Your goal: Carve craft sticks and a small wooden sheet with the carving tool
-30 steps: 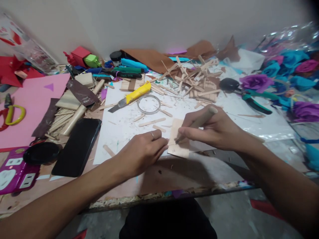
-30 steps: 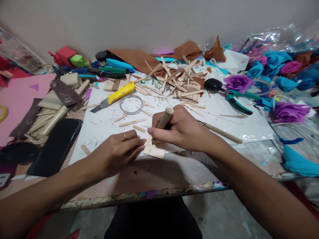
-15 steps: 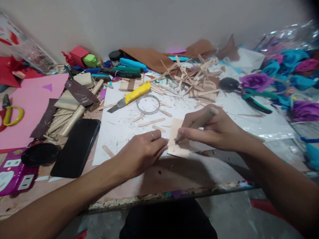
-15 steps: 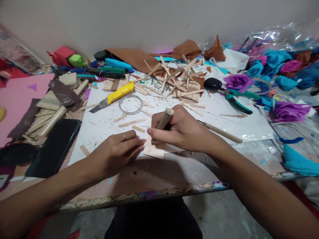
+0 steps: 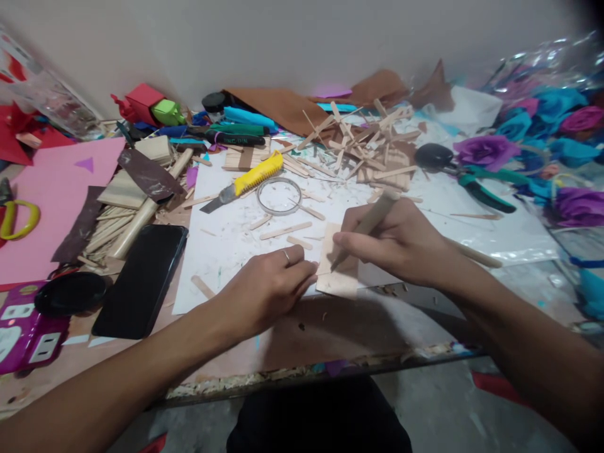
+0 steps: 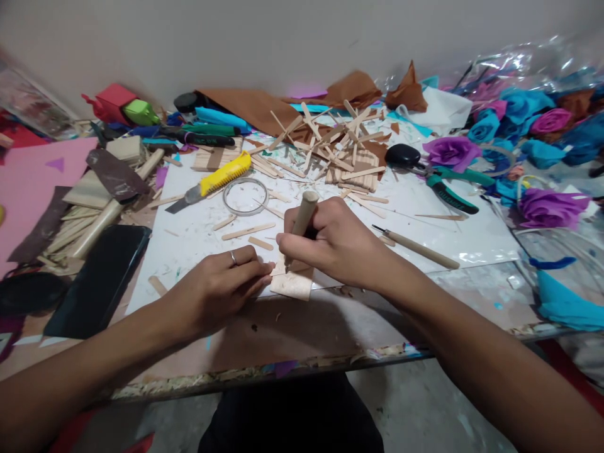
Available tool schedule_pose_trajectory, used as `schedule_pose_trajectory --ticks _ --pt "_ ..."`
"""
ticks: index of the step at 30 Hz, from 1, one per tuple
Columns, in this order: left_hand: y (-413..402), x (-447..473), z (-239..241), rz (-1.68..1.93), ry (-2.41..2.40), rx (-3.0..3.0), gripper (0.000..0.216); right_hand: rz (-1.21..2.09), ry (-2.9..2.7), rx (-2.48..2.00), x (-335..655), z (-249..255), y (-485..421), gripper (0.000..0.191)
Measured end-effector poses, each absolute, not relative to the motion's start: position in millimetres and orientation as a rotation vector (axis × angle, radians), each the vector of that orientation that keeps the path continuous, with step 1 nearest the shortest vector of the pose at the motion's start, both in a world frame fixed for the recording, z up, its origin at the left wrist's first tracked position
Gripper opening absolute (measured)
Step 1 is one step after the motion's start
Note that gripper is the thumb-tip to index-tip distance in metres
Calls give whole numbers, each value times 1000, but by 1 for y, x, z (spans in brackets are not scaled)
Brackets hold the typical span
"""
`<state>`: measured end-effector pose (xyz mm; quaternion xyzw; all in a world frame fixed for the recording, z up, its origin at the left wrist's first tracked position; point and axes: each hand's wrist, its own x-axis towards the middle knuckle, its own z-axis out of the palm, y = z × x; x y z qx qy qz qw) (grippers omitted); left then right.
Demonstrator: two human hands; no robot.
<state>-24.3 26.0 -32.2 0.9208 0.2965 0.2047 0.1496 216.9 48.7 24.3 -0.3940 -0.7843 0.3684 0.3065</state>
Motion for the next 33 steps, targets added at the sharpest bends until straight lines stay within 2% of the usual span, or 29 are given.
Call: schedule_pose_trajectory --ticks 10,13,17,21,23,27,33 --pt "26 -24 -32 580 848 2621 22 963 -1959 -1024 214 20 53 18" --pt "26 -25 -32 595 836 2603 21 1012 -1882 -965 214 22 51 30" --pt "26 -26 -31 580 830 2564 20 1182 -1732 -860 213 18 48 43" --pt "25 -26 -30 560 822 2536 20 1504 -1440 -628 206 12 44 35" --pt "25 -28 -29 531 824 2523 17 1683 -1316 -530 202 13 41 43" --pt "26 -30 -26 472 798 2521 13 1885 -1225 -515 196 19 38 74" --pt "24 -30 -27 464 814 2517 18 1806 -1326 -462 192 11 41 76"
